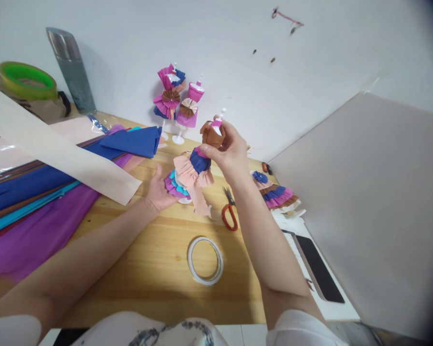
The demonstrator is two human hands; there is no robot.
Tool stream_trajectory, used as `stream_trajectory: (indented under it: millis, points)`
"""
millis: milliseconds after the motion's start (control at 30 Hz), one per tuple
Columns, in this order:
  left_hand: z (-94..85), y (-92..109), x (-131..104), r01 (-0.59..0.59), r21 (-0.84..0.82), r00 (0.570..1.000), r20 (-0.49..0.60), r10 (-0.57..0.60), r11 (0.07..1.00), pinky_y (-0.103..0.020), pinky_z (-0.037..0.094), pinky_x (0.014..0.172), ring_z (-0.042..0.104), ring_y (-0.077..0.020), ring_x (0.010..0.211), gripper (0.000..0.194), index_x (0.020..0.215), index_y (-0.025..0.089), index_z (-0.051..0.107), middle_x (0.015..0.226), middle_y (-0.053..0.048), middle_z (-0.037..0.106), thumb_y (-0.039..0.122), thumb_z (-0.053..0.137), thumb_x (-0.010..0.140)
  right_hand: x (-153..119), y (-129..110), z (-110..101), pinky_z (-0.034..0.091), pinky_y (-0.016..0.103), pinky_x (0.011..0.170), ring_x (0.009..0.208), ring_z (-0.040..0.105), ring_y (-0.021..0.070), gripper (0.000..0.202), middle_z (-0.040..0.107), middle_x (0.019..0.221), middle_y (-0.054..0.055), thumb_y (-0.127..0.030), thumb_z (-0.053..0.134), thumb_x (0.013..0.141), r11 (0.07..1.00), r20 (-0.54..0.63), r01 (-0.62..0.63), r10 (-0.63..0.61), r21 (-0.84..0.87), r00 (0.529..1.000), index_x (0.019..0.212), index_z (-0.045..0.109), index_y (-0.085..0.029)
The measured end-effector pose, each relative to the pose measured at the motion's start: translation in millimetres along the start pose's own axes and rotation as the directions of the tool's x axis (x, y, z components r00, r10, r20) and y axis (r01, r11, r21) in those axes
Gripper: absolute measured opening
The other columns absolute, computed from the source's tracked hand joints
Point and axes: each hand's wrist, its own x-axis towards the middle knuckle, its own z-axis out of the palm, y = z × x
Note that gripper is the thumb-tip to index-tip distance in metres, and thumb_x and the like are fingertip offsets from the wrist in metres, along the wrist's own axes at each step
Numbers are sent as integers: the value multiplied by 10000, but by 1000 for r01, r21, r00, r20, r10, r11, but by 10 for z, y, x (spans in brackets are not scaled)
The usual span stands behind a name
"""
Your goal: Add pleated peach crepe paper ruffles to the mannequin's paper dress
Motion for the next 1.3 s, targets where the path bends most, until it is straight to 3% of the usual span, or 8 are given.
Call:
stream_trajectory:
  millis: [333, 500, 633, 700, 800, 900, 1133, 1300]
  points:
    - [-34, -146, -26, -65, 108, 974, 224, 39, 992, -448, 500, 998, 658, -267, 1119, 327, 1218, 150, 642, 1192, -120, 706, 293, 523, 949, -132, 288, 97, 514, 435, 955, 1175, 601, 271, 768, 593, 1323, 137, -470, 717, 783, 999, -49, -16, 18, 33, 999, 1424, 380, -213]
    - [22, -172, -18, -83, 96, 987, 142, 69, 992, -405, 500, 1013, 697, -218, 1024, 342, 1244, 148, 623, 1035, -89, 755, 120, 499, 926, -448, 197, -41, 496, 423, 968, 1282, 513, 272, 704, 499, 1424, 136, -570, 599, 838, 999, -141, 46, -47, -4, 989, 1422, 381, -241]
    - [68, -158, -28, -80, 84, 995, 61, 75, 993, -378, 506, 1004, 718, -178, 898, 368, 1284, 157, 598, 984, -61, 757, 111, 506, 930, -836, 104, -95, 519, 329, 746, 904, 631, 205, 265, 646, 978, 79, -410, 590, 881, 996, -317, -21, -7, -85, 948, 1055, 579, -210]
    - [82, -158, -36, -83, 95, 995, 57, 78, 992, -382, 501, 1011, 715, -172, 907, 375, 1300, 175, 589, 1004, -57, 751, 115, 490, 943, -1002, 95, -61, 483, 307, 673, 713, 607, 173, 187, 630, 760, 23, -378, 638, 840, 988, -230, -61, 27, -143, 973, 815, 596, -197]
    - [82, -168, -42, -73, 130, 997, 39, 69, 989, -398, 503, 1004, 700, -183, 973, 357, 1300, 185, 590, 1067, -74, 736, 150, 479, 962, -1149, 88, 41, 450, 293, 656, 656, 587, 158, 212, 634, 694, 9, -365, 658, 802, 946, -90, -120, 97, -300, 991, 713, 584, -187]
    - [75, -176, -44, -74, 143, 997, 22, 72, 987, -371, 515, 980, 692, -182, 986, 323, 1259, 185, 616, 1047, -74, 734, 167, 506, 956, -1188, 27, 138, 426, 267, 611, 592, 551, 136, 232, 592, 615, -7, -317, 588, 836, 927, -61, -116, 101, -357, 993, 647, 540, -193]
    - [125, -180, -58, -44, 139, 999, 7, 43, 989, -298, 542, 887, 707, -150, 881, 264, 1091, 135, 670, 962, -63, 753, 159, 430, 983, -1131, -215, 226, 414, 232, 549, 544, 536, 115, 161, 602, 611, -11, -262, 550, 835, 954, -35, -123, 118, -272, 992, 697, 592, -189]
    - [126, -182, -51, -21, 135, 1000, 15, 19, 991, -293, 553, 853, 711, -152, 834, 271, 1141, 132, 660, 904, -61, 756, 182, 449, 979, -1109, -263, 221, 424, 218, 534, 542, 544, 113, 166, 618, 621, -7, -285, 563, 834, 975, -4, -142, 143, -171, 990, 714, 614, -182]
